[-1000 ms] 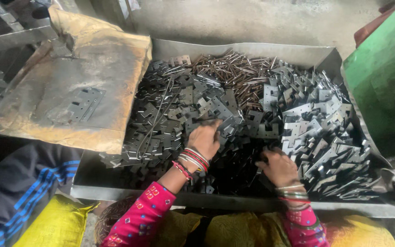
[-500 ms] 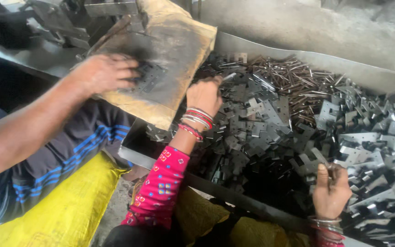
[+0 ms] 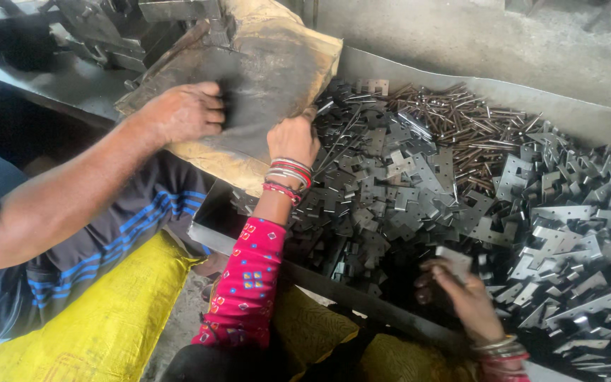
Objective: The person sorts small metal parts from a large bin, picking them up by hand and placing them into a separate pile. The person repeatedly reaches into the bin, selects parts, and moves them aside while seated on the floor.
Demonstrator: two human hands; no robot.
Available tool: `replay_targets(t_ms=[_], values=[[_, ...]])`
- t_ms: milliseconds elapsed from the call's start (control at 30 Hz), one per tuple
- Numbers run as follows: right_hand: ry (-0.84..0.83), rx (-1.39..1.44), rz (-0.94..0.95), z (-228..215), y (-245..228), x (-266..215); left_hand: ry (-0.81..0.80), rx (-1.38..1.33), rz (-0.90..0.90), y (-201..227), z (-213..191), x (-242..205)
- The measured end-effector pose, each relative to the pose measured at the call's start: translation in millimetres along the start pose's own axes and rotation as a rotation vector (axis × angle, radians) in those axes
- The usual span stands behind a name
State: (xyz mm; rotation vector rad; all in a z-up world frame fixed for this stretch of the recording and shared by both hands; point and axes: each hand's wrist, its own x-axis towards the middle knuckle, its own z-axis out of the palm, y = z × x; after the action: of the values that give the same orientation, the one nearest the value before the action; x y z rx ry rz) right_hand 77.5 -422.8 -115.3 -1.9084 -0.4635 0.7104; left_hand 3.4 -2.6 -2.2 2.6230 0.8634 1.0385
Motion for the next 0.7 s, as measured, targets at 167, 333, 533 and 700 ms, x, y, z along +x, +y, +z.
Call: replay_targets(t_ms=[167, 333, 533, 700], values=[[-0.111, -0.97, -0.335, 23.5, 25.3, 16.2, 0.088, 0.132, -0.013, -27.9, 11.0, 4.9], [-0.352, -1.16, -0.023, 18.8, 24.8, 23.8, 0.151, 0.285, -0.211, -87.8, 11.9, 10.5], [-0.362, -1.081, -0.108, 24.1, 26.9, 30.6, 0.396, 0.434, -0.006, -49.3, 6.2, 7.6], [-0.421, -1.129, -0.051, 23.7, 42.4, 32.8, -0.222, -0.125, 0.204, 49.7, 33.2, -24.8]])
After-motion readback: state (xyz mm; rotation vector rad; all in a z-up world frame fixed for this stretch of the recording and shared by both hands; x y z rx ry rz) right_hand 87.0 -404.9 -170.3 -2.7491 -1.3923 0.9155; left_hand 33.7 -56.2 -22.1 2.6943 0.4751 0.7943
